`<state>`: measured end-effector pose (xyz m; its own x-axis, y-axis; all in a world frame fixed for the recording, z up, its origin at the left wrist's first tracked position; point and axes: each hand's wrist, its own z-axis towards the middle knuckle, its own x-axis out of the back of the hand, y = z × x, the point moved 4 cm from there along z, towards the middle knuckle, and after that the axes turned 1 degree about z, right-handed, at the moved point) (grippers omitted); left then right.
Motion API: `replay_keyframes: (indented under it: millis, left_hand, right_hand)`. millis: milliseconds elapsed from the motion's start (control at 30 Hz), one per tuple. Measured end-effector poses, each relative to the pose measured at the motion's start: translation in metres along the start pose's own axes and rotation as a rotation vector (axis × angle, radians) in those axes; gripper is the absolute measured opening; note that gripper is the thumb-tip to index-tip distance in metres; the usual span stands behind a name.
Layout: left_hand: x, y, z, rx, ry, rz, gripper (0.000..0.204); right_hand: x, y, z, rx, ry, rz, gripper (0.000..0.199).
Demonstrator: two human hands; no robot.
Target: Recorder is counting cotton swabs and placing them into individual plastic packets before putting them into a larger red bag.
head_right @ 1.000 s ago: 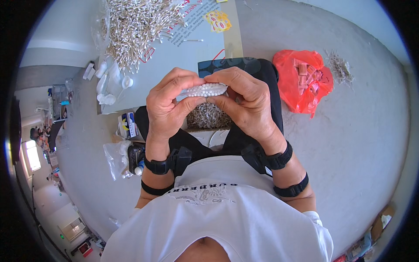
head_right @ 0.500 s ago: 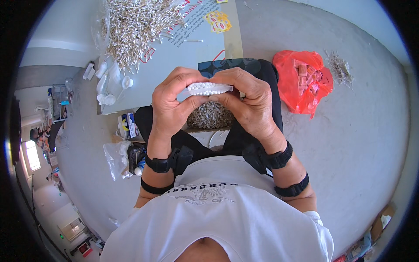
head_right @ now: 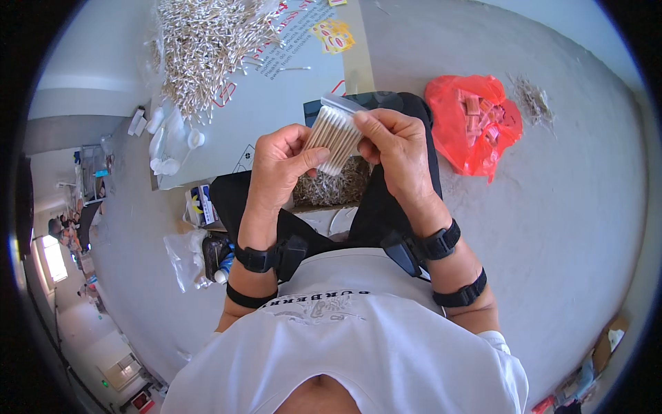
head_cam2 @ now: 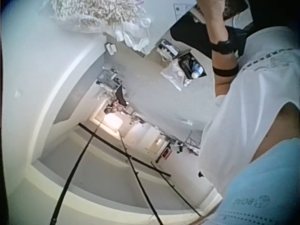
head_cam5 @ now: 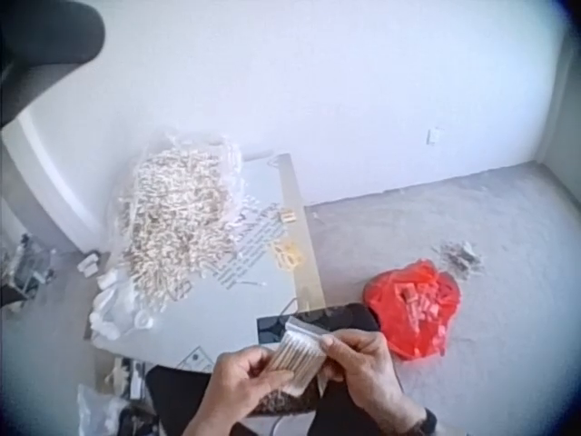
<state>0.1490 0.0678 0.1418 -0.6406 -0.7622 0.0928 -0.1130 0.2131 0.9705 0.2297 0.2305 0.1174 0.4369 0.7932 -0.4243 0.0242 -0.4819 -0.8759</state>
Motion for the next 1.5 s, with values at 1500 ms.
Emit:
replay_keyframes:
  millis: [1500]
  left_hand:
    - [0.127, -0.1, -0.016, -0.14, 0.473, 0.405, 0.007]
  right_hand:
    - [0.079, -0.03, 0.023, 0.433, 0.241, -0.901, 0.007]
